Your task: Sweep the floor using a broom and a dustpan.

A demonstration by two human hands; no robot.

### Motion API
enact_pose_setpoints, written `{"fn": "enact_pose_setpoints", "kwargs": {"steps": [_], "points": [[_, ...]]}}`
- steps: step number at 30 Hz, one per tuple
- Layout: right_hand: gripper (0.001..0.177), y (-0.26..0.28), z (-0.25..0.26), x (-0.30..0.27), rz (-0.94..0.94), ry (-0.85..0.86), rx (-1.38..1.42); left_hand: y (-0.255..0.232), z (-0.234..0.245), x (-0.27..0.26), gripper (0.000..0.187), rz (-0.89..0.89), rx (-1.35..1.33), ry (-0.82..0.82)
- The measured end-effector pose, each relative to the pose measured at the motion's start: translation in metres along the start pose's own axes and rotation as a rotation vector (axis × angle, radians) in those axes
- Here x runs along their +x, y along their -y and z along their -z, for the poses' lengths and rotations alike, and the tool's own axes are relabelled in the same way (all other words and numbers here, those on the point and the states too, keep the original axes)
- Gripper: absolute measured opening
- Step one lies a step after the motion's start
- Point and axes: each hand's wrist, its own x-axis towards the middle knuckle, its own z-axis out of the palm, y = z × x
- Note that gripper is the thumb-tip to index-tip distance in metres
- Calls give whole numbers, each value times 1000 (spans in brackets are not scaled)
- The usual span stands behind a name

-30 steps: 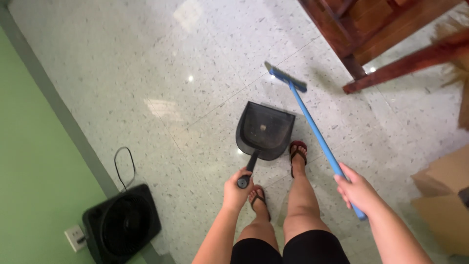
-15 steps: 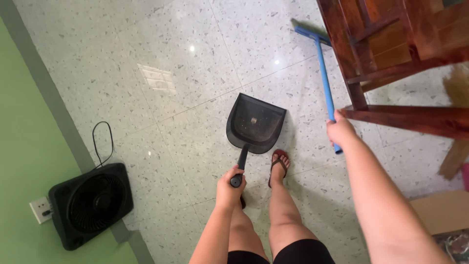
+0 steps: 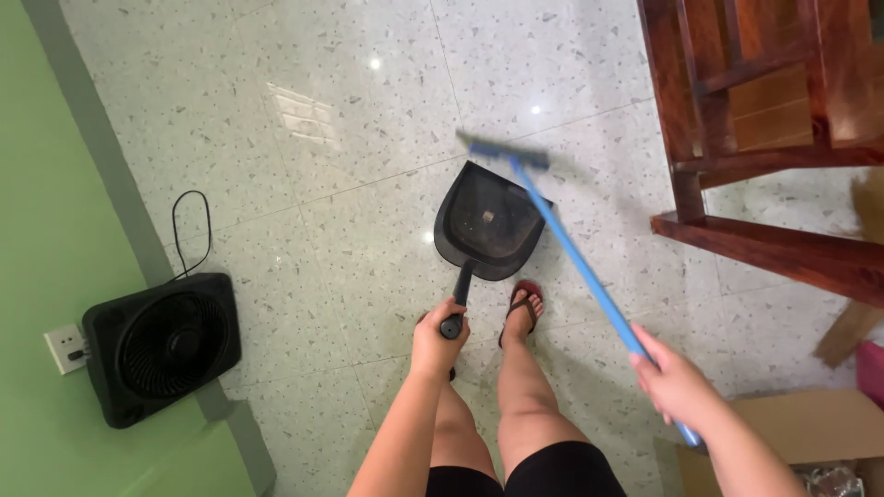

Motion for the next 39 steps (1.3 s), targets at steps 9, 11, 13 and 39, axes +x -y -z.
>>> {"fn": "enact_pose_setpoints", "kwargs": {"steps": [9,11,13,39], "points": [[65,196,22,121,261,-369,-129,-3,7,-7,23,1,-5,-110],[64,212,16,144,266,-367,-133,0,11,-8,23,63,-42,-126],[64,209,4,163,267,-367,-140,2,13,-10,22,127,-83,-140],[62,145,-59,26,128,-250,238,-40,115,102,26,57,-121,48]]}}
